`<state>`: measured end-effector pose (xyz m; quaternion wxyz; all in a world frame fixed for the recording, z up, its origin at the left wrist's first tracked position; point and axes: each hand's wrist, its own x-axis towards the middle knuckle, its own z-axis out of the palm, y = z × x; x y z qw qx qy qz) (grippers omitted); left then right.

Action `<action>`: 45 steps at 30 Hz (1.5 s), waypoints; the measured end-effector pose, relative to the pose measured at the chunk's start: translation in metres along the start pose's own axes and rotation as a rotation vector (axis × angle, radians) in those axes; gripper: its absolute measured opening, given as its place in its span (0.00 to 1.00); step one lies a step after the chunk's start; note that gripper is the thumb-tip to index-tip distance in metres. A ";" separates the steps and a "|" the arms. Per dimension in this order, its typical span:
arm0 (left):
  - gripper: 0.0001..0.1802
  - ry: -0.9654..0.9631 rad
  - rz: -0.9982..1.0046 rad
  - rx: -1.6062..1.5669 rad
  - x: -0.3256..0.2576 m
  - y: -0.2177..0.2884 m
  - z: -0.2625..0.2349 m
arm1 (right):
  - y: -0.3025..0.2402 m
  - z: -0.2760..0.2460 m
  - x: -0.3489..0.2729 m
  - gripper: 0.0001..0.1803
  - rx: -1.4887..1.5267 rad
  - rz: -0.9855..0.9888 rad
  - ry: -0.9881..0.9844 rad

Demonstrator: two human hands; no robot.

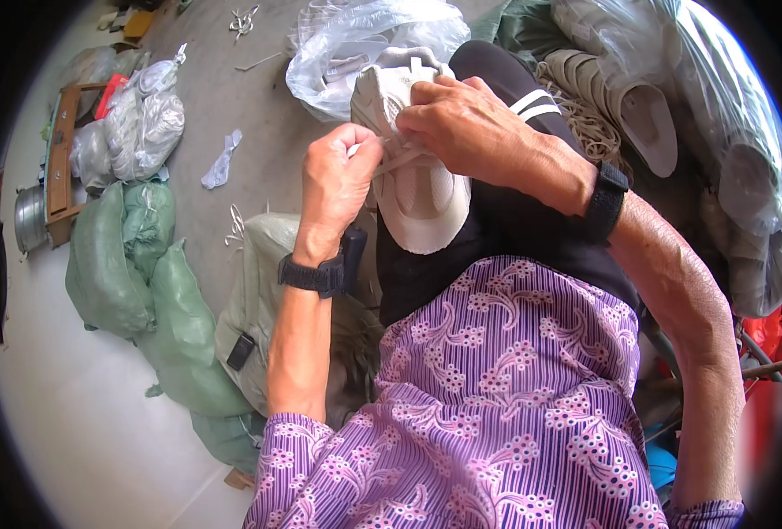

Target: Lacing a new white sneaker in a shoe manufacturing facility.

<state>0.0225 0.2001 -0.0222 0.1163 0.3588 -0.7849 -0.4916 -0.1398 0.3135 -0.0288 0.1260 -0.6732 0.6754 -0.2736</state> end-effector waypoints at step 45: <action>0.13 0.105 -0.176 -0.458 -0.015 -0.029 0.021 | -0.006 0.015 0.037 0.08 -0.100 -0.007 -0.077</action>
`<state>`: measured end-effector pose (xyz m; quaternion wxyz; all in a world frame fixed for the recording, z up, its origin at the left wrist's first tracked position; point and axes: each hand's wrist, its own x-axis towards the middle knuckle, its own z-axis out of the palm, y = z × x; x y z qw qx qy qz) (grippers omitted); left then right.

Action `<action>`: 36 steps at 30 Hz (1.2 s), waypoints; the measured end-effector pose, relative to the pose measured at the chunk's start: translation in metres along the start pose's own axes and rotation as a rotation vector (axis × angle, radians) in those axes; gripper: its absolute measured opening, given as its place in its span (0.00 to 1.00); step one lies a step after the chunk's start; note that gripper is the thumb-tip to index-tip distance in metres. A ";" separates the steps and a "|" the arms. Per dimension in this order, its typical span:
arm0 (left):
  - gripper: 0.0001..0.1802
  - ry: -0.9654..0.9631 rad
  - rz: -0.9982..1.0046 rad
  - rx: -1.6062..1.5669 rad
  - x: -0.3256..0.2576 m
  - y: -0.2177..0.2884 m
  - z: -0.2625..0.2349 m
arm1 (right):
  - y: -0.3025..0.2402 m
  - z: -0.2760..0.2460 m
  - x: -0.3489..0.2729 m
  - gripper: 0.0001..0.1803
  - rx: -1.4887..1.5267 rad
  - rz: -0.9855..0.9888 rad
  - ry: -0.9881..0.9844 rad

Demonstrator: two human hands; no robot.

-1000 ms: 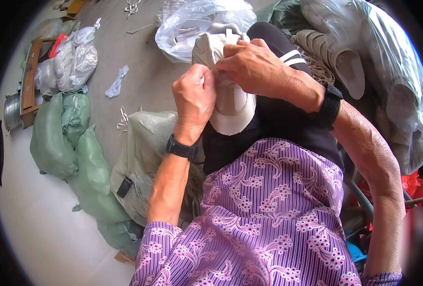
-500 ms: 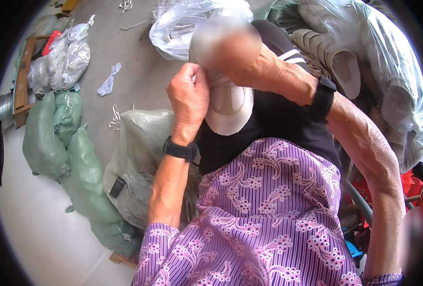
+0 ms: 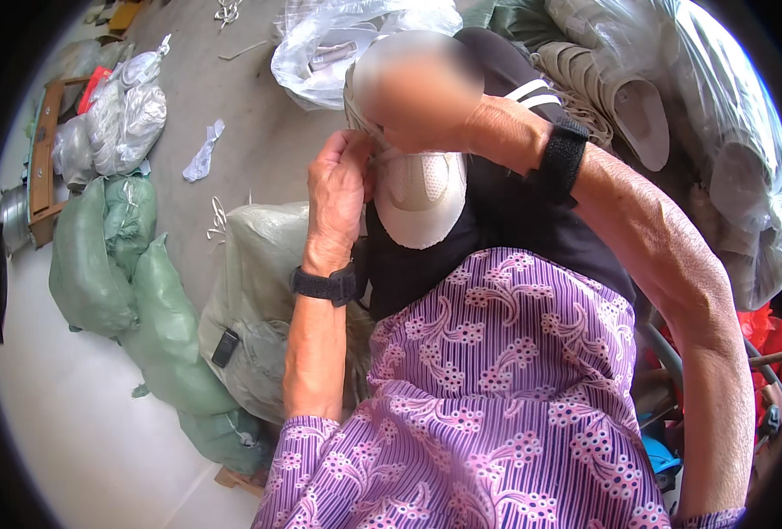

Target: Lacing a new white sneaker in a shoe manufacturing facility.

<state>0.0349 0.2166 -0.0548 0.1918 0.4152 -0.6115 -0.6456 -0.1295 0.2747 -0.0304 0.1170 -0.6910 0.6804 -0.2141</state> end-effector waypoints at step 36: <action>0.12 -0.207 -0.160 -0.135 0.004 0.019 0.002 | 0.013 -0.017 -0.012 0.04 -0.163 -0.191 0.043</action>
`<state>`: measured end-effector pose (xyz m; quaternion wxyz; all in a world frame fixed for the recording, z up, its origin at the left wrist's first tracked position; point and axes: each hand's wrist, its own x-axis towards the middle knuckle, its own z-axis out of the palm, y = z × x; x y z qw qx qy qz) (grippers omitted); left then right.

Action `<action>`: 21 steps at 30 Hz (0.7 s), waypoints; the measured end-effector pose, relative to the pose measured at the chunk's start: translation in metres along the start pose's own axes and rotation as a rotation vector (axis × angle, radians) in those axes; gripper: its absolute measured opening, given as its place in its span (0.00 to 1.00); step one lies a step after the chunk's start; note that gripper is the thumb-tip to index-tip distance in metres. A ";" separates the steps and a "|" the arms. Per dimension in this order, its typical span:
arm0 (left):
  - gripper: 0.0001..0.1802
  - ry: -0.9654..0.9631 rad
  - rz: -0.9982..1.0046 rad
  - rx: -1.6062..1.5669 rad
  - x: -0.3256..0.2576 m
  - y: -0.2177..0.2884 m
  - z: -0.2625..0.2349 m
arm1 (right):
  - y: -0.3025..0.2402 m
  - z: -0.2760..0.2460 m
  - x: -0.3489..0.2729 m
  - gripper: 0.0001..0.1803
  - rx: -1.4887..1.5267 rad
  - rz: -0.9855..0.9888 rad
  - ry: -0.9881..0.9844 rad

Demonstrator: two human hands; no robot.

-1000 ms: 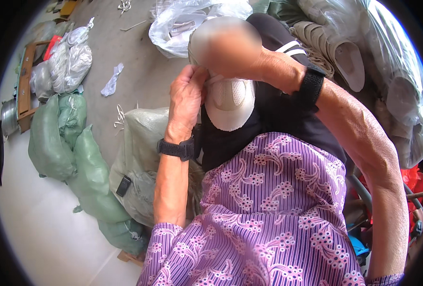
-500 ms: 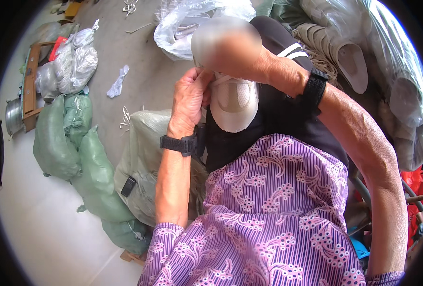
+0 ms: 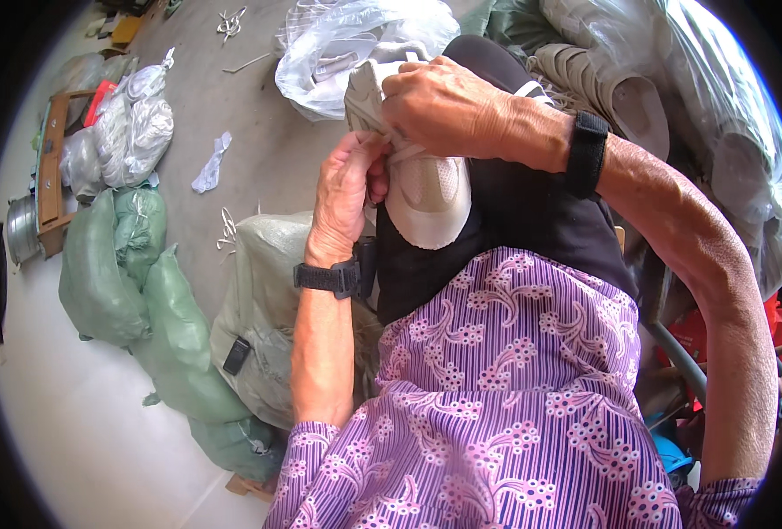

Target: Lacing a new white sneaker in a shoe manufacturing facility.

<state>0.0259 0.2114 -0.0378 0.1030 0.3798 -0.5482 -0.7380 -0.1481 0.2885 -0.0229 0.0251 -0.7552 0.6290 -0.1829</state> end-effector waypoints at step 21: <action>0.17 -0.001 0.059 0.151 0.004 -0.001 -0.006 | 0.098 -0.031 -0.068 0.05 -0.466 0.093 0.046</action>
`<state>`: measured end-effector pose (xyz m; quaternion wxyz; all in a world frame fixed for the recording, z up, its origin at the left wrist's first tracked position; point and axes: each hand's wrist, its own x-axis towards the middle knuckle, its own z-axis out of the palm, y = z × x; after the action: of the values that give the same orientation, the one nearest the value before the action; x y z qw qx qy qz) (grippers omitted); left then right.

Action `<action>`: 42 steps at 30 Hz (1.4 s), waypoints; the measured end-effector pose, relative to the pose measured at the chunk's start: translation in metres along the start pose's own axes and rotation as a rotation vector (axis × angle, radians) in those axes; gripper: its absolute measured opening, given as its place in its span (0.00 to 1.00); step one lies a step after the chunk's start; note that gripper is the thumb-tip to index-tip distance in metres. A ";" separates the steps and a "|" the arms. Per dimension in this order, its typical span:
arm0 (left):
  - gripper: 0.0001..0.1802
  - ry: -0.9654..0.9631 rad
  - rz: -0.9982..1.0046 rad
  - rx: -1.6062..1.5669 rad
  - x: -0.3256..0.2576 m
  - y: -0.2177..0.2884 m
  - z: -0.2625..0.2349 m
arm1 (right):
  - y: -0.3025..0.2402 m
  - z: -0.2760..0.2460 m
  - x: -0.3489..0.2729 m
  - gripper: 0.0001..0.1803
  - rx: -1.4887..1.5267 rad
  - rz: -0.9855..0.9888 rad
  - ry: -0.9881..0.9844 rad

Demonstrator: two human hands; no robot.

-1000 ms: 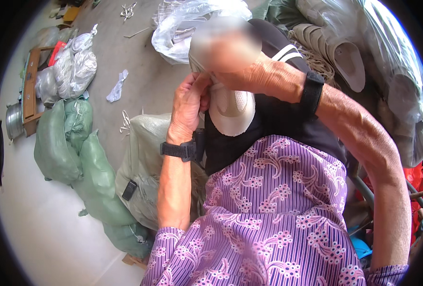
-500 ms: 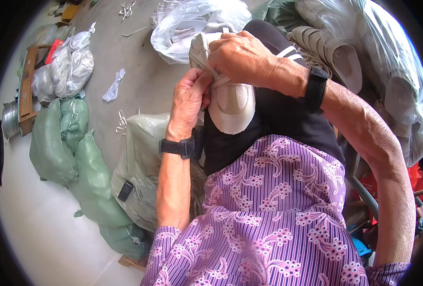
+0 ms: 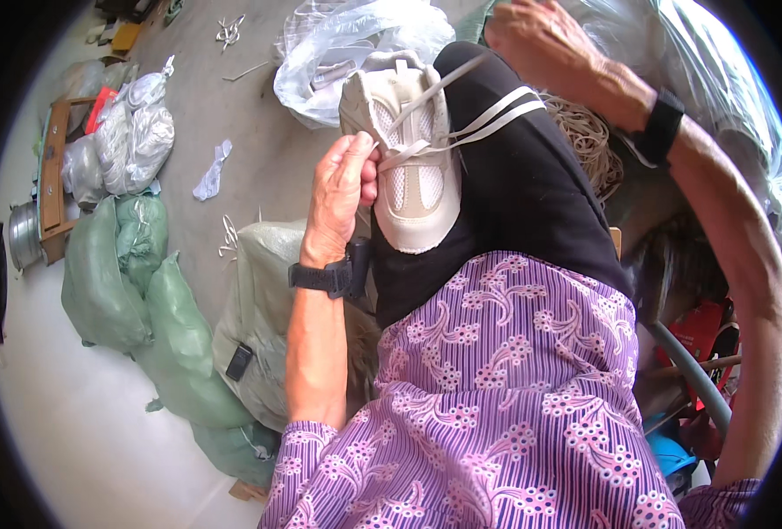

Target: Lacing a new white sneaker in a shoe manufacturing facility.

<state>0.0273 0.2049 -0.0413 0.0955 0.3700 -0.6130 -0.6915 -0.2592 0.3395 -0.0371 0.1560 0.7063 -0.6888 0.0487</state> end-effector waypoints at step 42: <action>0.07 -0.418 -0.006 1.001 0.058 0.046 0.050 | -0.085 0.009 -0.001 0.17 0.662 0.142 0.041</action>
<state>-0.0599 0.1995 -0.0228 -0.2184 0.2268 -0.8724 -0.3739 -0.1767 0.3375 -0.0593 -0.0715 0.6678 -0.6798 0.2947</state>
